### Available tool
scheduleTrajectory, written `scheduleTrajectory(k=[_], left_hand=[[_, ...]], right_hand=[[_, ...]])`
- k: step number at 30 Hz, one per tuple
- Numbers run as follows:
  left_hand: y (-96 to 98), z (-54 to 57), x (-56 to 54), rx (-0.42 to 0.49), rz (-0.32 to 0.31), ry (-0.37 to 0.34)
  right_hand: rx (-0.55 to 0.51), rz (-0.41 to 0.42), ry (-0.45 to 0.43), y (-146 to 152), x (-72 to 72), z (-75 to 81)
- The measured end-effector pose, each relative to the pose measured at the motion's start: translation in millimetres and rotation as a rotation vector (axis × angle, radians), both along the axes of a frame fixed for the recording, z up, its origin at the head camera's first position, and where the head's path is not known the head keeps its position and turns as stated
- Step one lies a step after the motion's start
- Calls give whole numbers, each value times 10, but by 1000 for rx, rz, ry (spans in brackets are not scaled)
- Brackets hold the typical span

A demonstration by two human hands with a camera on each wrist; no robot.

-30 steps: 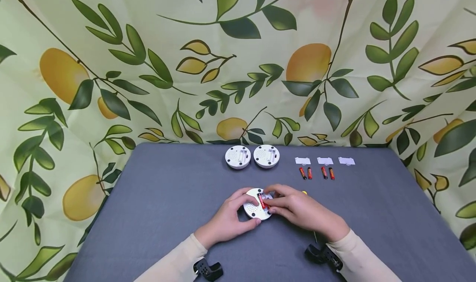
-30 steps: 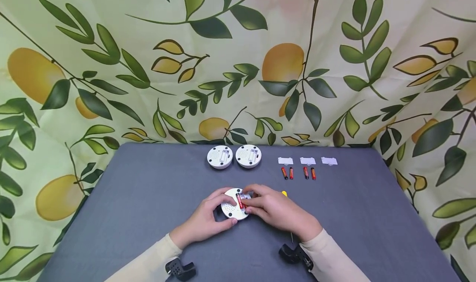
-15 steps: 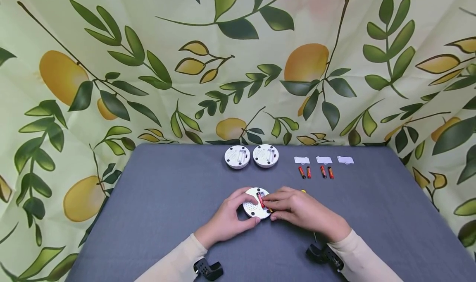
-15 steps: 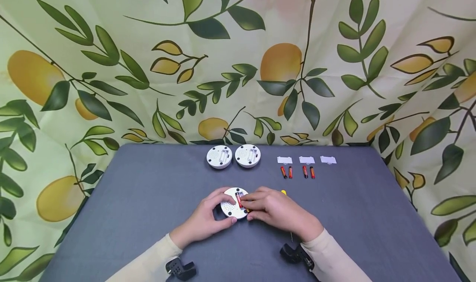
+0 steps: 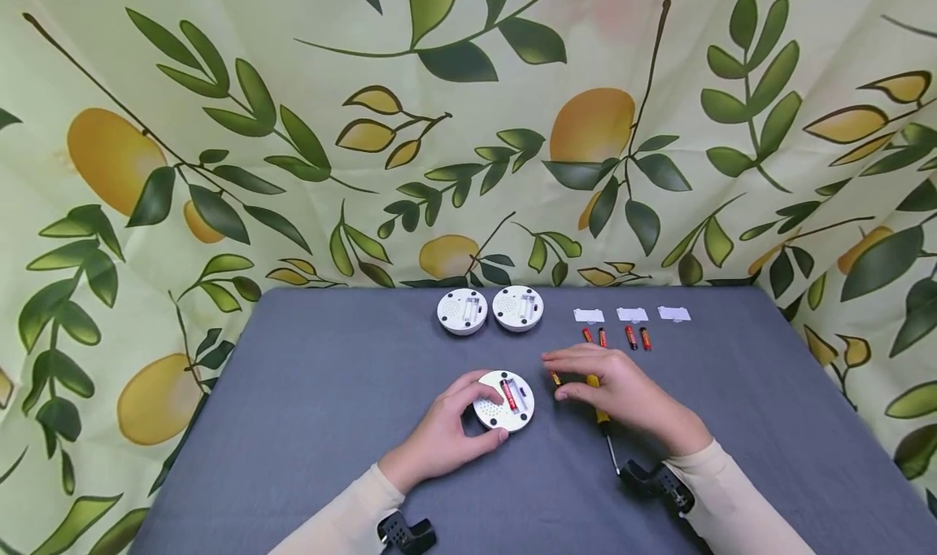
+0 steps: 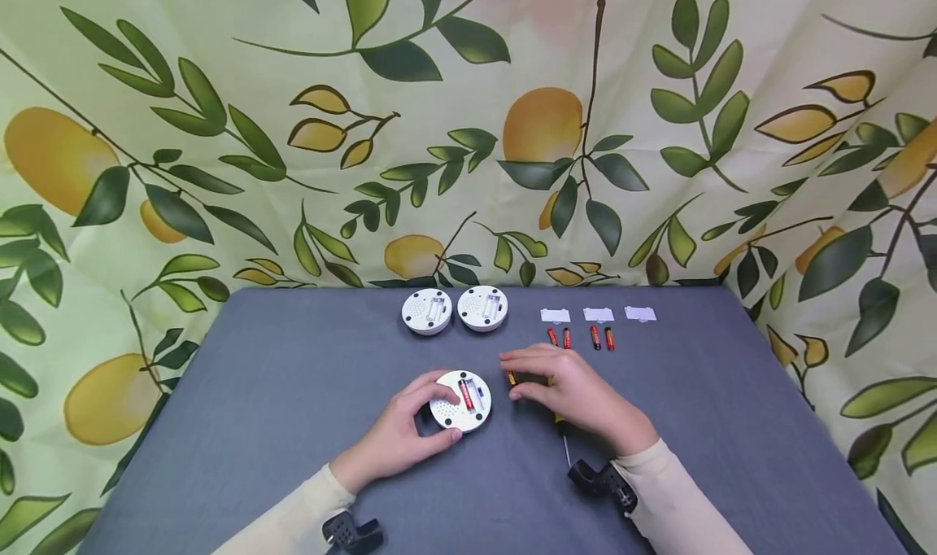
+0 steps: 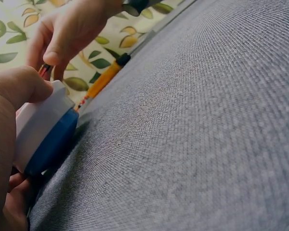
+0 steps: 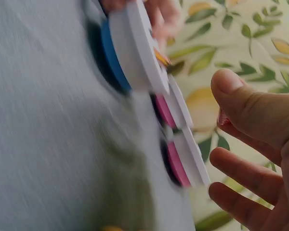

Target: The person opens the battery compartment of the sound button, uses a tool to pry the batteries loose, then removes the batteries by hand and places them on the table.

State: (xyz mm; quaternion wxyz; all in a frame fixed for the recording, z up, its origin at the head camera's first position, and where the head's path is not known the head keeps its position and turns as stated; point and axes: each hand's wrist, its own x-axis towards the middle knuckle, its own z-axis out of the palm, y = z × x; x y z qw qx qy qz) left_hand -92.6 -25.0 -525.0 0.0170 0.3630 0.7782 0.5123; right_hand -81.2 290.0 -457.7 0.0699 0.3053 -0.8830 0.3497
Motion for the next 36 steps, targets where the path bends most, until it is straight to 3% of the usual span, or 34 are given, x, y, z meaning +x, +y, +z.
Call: scheduleTrajectory(k=[5,12,21,28,36], left_hand=[[10,-42,5,4,2,15],[7,-80,29,22,5,10],[-1,-79,28,32,3,22],[25,-59,-2,42,-5,42],[5,-32,-9,25,-7,28]], right_hand=[[-17,-118,6,282,-72,-30],[-38,-263,80,754,-187,-148],[19,-483,-42,1253,-178,-228],[-6,-521,-87,1571,-171,-302],[1,-540,-100,1725,-175,-435]])
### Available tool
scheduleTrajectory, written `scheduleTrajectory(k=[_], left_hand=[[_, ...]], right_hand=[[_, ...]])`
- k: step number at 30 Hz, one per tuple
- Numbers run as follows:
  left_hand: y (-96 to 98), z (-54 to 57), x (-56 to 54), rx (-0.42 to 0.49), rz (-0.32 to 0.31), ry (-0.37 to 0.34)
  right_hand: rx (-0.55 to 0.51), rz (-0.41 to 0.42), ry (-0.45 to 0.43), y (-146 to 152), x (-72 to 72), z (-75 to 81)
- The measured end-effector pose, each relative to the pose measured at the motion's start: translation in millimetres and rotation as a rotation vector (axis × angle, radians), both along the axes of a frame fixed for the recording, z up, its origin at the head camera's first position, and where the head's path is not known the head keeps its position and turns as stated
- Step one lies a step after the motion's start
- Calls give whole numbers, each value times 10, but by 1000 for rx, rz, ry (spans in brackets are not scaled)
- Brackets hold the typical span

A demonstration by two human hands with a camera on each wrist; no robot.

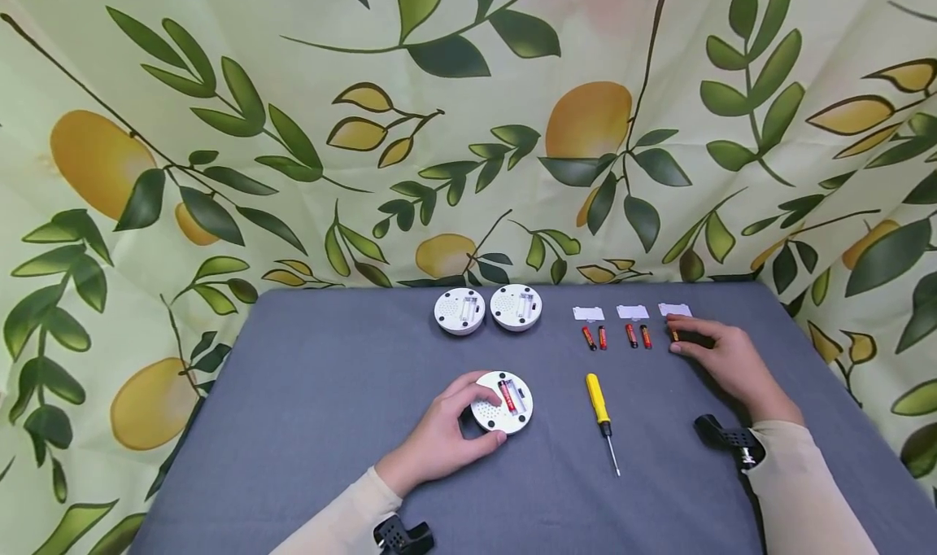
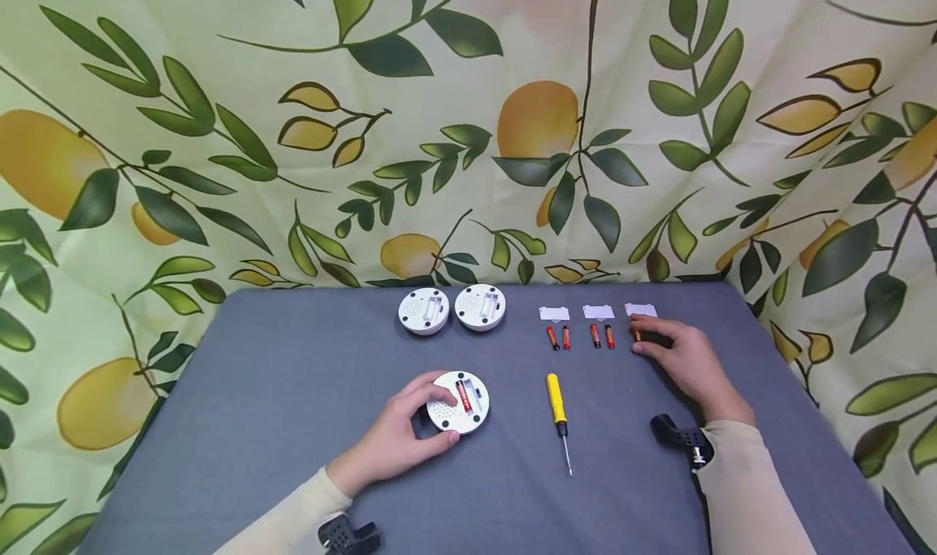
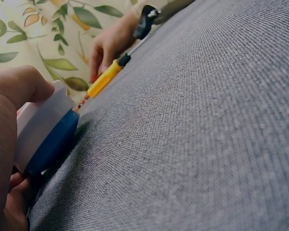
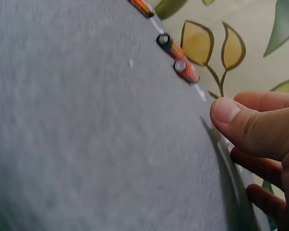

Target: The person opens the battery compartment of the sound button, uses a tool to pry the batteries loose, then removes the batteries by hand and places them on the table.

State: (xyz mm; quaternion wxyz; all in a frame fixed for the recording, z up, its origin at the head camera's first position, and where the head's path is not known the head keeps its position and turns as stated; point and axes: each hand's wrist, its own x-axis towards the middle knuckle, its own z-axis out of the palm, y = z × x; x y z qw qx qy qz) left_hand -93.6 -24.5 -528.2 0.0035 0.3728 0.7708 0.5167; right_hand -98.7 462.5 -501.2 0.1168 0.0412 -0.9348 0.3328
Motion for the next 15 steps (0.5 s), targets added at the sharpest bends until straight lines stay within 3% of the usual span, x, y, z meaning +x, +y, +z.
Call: scheduleTrajectory(k=[15], left_hand=[[7,8,-8,3,-8,4]], right_hand=[[9,9,-65,87,11,-79]])
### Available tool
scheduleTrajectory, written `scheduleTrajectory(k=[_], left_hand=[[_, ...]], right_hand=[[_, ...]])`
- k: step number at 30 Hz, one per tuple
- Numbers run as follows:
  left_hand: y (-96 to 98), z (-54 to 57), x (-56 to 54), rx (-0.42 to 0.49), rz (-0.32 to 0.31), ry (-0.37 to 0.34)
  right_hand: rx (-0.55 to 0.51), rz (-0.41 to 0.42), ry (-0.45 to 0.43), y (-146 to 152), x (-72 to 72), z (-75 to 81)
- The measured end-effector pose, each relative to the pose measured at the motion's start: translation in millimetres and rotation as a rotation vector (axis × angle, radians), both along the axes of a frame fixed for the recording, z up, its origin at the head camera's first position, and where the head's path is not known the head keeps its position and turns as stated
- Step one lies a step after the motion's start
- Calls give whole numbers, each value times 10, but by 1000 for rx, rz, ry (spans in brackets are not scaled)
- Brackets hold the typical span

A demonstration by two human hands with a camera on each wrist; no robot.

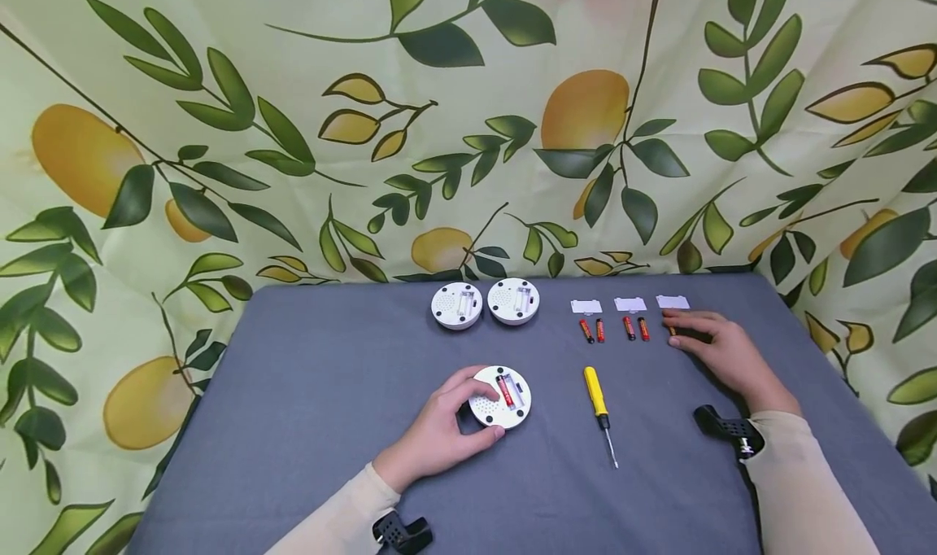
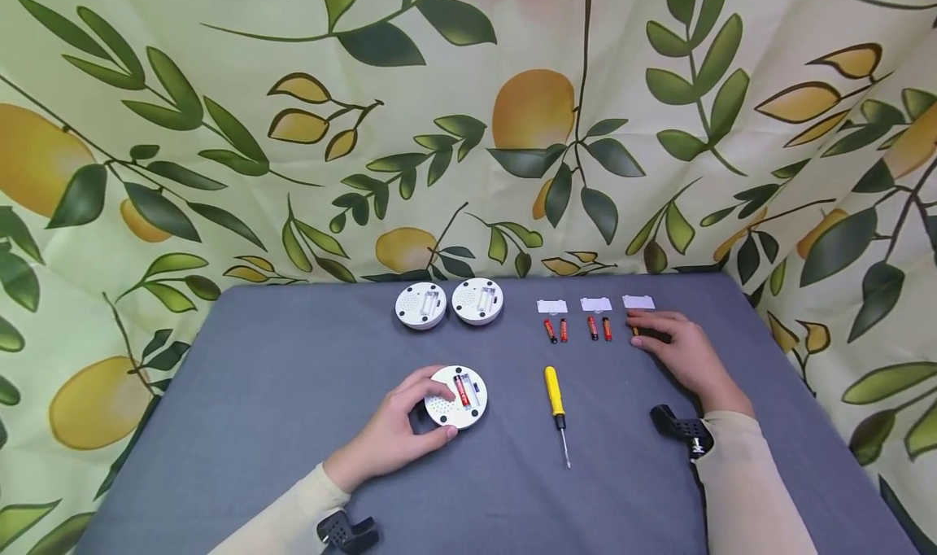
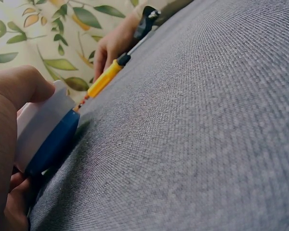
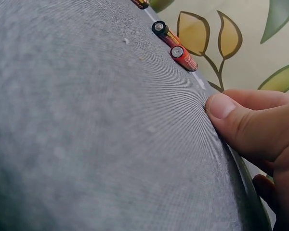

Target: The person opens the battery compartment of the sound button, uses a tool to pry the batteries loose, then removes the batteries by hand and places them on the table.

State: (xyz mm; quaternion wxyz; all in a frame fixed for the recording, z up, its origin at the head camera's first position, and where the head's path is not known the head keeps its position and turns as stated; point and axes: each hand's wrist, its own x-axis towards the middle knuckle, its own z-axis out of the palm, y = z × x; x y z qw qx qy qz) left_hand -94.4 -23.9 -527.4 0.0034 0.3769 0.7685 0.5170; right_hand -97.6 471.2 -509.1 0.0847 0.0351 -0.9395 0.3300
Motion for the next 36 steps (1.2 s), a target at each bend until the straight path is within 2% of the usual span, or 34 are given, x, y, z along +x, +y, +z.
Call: scheduleTrajectory(k=[6,10,13,17,20,24,29,32,36], left_hand=[[-4,-7,0,-6,0,-5],[0,13,0,-24,-1,-23],[5,39,-1,-39,-4,-37],[-1,51,5,-48,6,-42],[-13,53,16,-45,13,-41],[-22,50,18,-39,6,-33],[-25,46,11,-42,0,-32],[-21,47,17,-42,0,-24],[-7,52,19,-38,-5,-11]], right_hand=[[-4,5,-4,15,17,-6],[-108,-35,19,30,49,-2],[-192,-100,37,37,87,26],[-194,-167,120,-69,88,76],[-169,-156,218,-260,41,140],[-157,-48,339,-585,-36,231],[-148,171,441,-1046,-102,299],[-104,324,457,-1328,-105,286],[-48,498,415,-1675,-56,279]])
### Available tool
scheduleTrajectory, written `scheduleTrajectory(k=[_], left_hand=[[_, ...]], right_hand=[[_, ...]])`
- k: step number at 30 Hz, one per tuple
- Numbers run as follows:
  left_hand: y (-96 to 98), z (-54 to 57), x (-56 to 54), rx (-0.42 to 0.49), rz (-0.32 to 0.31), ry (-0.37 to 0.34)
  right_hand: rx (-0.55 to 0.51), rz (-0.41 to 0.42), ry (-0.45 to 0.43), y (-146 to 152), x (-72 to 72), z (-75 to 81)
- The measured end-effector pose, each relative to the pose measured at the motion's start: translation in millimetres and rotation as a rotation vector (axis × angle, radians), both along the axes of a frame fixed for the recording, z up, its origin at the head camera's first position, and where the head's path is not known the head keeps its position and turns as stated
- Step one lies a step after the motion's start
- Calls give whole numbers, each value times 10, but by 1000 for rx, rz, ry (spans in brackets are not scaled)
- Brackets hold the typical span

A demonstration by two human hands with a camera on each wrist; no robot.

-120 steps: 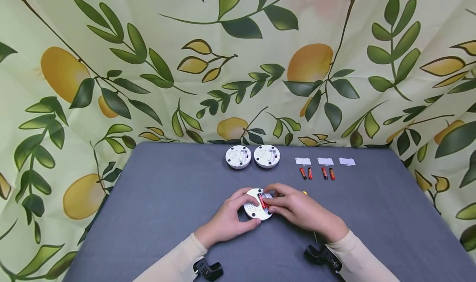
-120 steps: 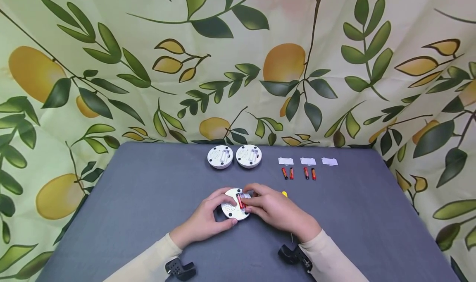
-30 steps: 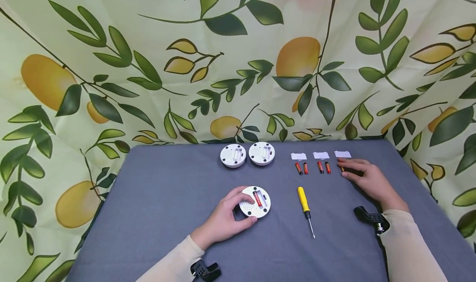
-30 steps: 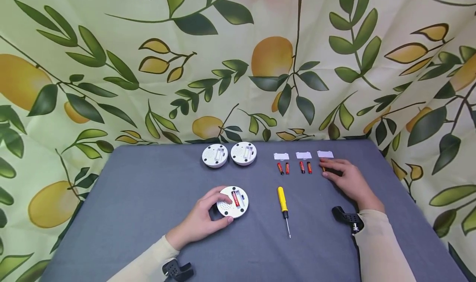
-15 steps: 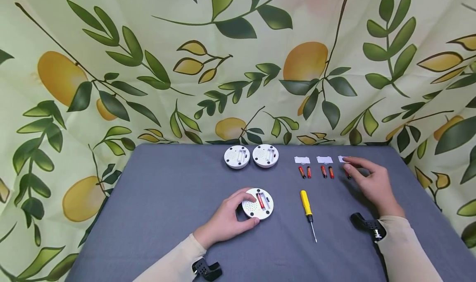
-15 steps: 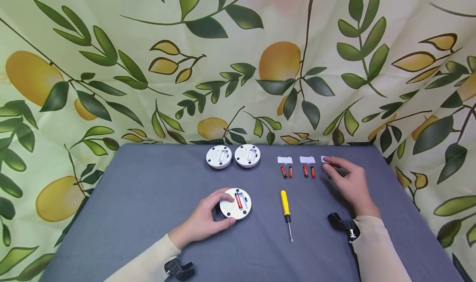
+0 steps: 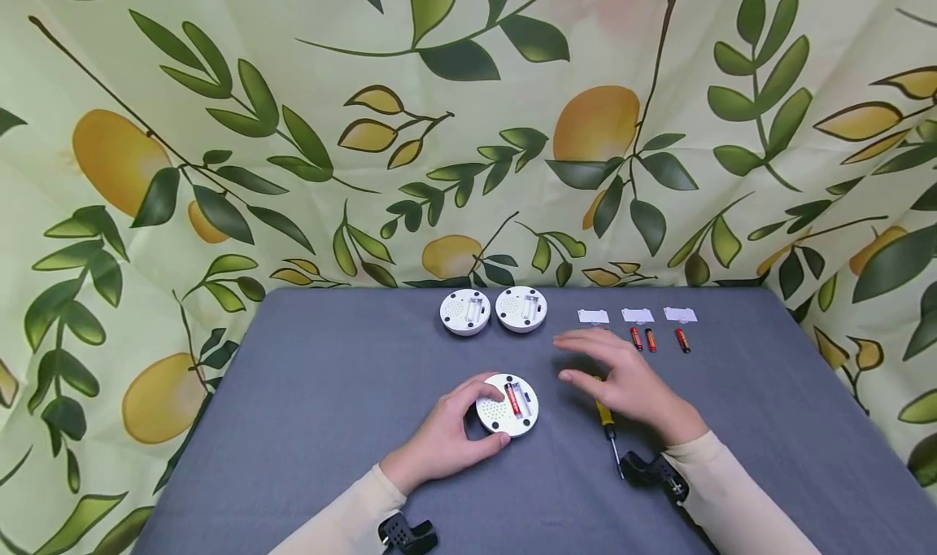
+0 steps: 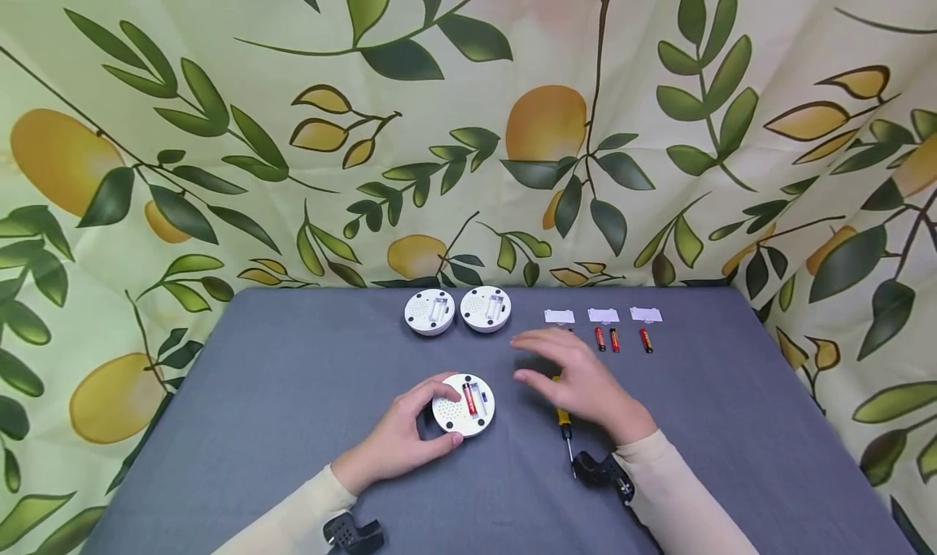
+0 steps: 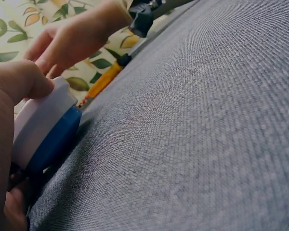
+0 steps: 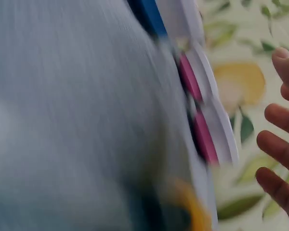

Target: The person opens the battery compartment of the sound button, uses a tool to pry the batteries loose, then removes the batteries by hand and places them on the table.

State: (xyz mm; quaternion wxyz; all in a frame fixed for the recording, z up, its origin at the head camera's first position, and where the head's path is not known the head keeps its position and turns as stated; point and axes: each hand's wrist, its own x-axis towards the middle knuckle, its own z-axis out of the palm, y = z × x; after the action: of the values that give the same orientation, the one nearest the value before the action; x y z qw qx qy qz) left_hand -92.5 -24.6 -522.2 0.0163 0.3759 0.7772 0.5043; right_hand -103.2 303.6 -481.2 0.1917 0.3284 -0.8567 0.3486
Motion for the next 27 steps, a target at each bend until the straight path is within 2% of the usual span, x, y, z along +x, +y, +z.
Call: scheduleTrajectory(k=[4,9,12,20,27], left_hand=[[-3,-14,-3,0,-15,-4],[-11,-24,-3,-6,-23,-12],[-12,-26,-11,-3,-24,-16],[-12,-5,-25,4,-38,-7],[-6,0,-11,9,-35,-3]], right_hand=[[71,98,-40,-279,76,-9],[139,159,-100,-496,157,-42],[149,185,-90,-568,167,-60],[163,192,-15,-620,156,-66],[159,176,1,-637,151,-73]])
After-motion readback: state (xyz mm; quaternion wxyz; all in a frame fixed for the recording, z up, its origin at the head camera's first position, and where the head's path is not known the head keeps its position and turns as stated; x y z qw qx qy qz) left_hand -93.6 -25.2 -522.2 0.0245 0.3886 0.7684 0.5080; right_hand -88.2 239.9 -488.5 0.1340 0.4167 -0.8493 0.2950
